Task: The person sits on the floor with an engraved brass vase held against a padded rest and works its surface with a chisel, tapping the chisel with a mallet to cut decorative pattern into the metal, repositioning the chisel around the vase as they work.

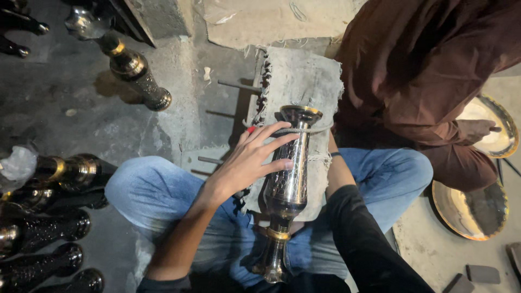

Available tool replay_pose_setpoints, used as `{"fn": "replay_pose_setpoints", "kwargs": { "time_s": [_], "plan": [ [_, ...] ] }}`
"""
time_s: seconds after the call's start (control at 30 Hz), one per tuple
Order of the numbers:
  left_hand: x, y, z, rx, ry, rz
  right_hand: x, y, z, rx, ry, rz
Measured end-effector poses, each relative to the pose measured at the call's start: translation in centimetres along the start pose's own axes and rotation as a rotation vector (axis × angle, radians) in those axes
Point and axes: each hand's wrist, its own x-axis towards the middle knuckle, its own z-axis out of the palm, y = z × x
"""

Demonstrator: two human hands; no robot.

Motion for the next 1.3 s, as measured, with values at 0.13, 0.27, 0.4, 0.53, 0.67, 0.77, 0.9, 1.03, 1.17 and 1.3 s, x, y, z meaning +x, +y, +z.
{"fn": "replay_pose_setpoints", "kwargs": {
  "time_s": [0.13,0.27,0.4,0.53,0.67,0.77,0.9,1.03,1.17,1.3],
  "plan": [
    [0.1,-0.1,0.0,-0.032,-0.001,0.009,0.5,0.6,0.3,-0.006,0.001,0.011],
    [0.1,-0.3,-0.1,-0.028,-0.009,-0.011,1.1,1.4,0.5,-0.009,0.010,0.021],
    [0.0,-0.4,-0.1,-0.037,-0.006,0.001,1.8,2.3,0.8,-0.015,0.022,0.029],
    [-0.1,-0.6,0.0,-0.041,-0.003,-0.011,2.8,3.7,1.1,-0.019,0.025,0.035],
    [0.0,-0.8,0.2,-0.033,-0.008,-0.017,4.0,5.4,1.4,-0.028,0.024,0.038],
    [0.0,-0.9,0.2,-0.030,-0.009,-0.023,4.8,6.5,1.5,-0.036,0.027,0.047],
    [0.0,-0.9,0.0,-0.047,-0.009,-0.024,5.3,7.2,1.4,-0.044,0.029,0.045],
    [0.0,-1.0,0.0,-0.082,-0.001,-0.044,5.3,7.2,1.4,-0.045,0.031,0.051],
    [0.0,-1.1,0.0,-0.048,-0.002,-0.049,4.8,6.5,1.8,-0.050,0.010,0.054],
    [0.0,-1.1,-0.1,-0.051,-0.016,-0.069,3.7,5.2,2.2,-0.053,-0.004,0.056]
  ]
}}
